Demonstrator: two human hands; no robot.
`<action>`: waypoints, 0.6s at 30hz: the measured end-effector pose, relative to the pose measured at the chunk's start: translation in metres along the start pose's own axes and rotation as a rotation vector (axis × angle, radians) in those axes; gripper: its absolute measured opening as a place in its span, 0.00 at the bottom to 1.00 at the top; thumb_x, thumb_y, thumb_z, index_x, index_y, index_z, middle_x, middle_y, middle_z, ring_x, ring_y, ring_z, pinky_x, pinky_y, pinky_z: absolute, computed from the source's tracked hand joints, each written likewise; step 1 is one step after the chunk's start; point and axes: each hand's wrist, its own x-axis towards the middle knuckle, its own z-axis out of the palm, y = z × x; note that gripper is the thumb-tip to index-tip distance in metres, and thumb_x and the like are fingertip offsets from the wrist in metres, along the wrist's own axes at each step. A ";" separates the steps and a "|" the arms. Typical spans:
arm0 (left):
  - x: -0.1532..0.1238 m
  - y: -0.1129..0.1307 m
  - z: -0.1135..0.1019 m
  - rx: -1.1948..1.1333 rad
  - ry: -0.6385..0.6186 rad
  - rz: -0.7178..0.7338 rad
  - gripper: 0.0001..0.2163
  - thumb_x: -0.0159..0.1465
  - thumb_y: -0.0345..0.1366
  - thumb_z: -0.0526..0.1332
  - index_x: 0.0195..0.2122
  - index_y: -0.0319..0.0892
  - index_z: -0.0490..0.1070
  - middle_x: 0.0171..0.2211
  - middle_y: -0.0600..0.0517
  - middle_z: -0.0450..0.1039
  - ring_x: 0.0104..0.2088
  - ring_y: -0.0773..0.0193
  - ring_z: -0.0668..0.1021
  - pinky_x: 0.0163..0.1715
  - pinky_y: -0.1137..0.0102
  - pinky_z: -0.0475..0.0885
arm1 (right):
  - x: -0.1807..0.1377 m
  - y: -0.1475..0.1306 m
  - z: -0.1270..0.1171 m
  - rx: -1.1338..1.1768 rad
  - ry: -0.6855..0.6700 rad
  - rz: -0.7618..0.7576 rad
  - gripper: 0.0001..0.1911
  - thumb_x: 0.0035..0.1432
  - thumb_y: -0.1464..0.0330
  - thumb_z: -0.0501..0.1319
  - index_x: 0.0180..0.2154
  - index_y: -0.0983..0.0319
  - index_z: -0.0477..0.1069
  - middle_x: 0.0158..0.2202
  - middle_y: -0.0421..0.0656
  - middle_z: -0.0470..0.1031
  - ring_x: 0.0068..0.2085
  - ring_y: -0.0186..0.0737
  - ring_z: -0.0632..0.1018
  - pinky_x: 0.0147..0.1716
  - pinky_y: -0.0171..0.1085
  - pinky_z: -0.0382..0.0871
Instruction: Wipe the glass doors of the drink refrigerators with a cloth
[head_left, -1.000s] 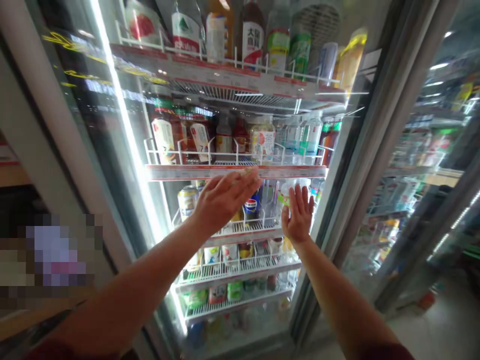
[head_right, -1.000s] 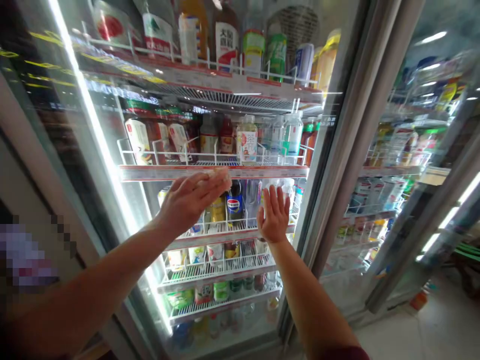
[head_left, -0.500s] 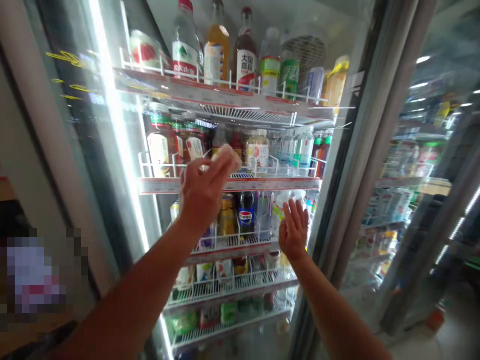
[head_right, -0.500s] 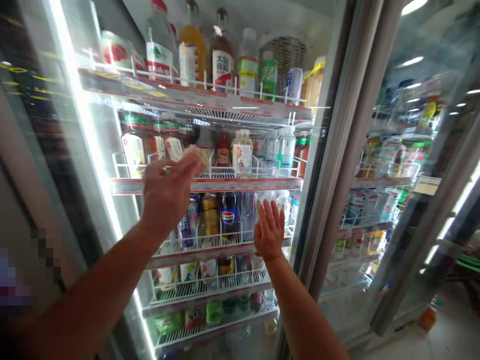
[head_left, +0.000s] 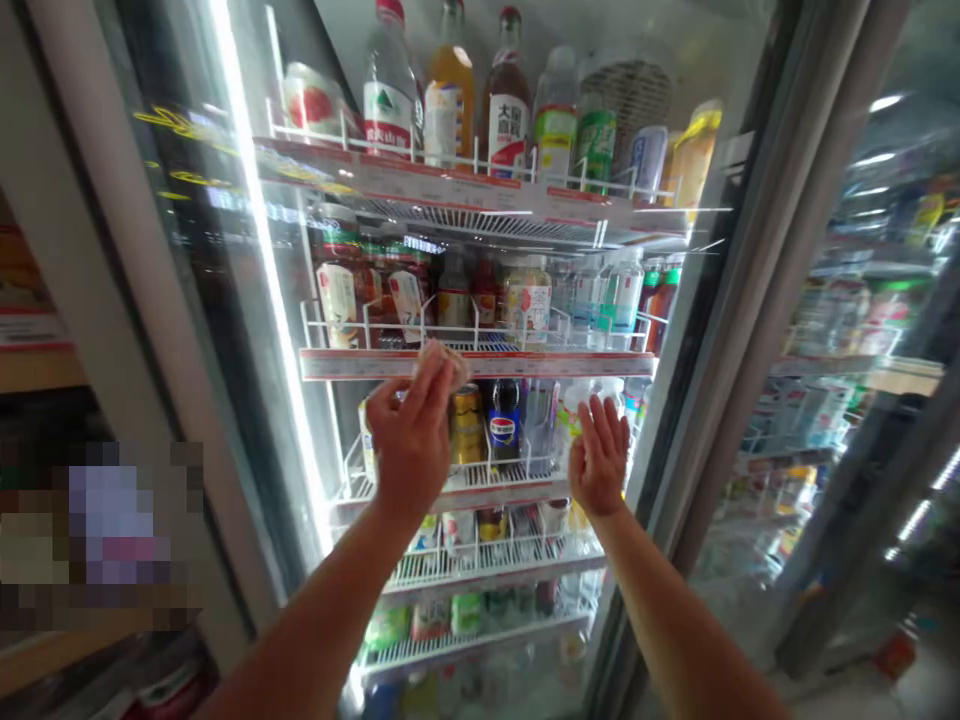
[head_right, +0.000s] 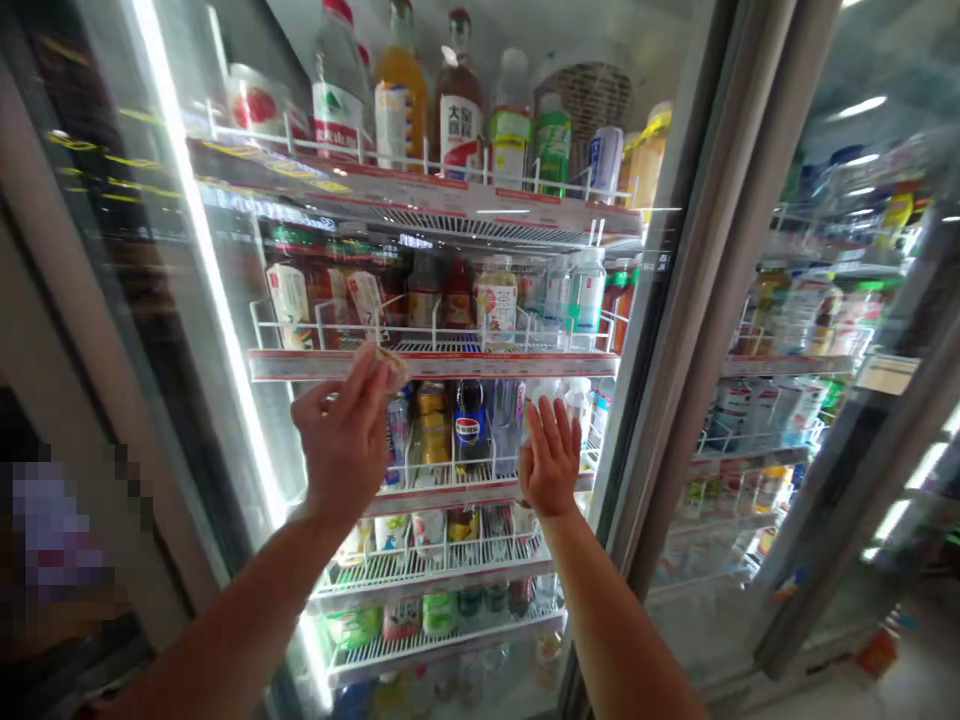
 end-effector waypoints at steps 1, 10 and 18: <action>-0.010 0.004 0.000 -0.021 -0.013 0.060 0.31 0.68 0.26 0.55 0.71 0.52 0.52 0.63 0.48 0.68 0.51 0.59 0.74 0.46 0.61 0.68 | 0.000 0.000 0.000 0.000 0.005 0.000 0.34 0.66 0.75 0.51 0.71 0.57 0.49 0.69 0.48 0.61 0.71 0.47 0.58 0.70 0.54 0.54; -0.038 -0.060 -0.031 0.162 0.077 -0.097 0.27 0.68 0.28 0.58 0.68 0.51 0.59 0.61 0.48 0.70 0.50 0.57 0.76 0.50 0.57 0.69 | 0.000 -0.001 0.000 0.004 0.005 0.003 0.36 0.65 0.75 0.52 0.71 0.55 0.48 0.70 0.47 0.60 0.71 0.47 0.58 0.70 0.54 0.54; -0.087 -0.018 -0.025 -0.037 -0.205 0.115 0.29 0.68 0.25 0.55 0.68 0.56 0.59 0.57 0.53 0.75 0.46 0.60 0.78 0.44 0.65 0.69 | -0.001 0.001 -0.001 -0.007 0.014 -0.004 0.36 0.65 0.75 0.52 0.71 0.55 0.49 0.69 0.47 0.61 0.71 0.46 0.59 0.70 0.53 0.54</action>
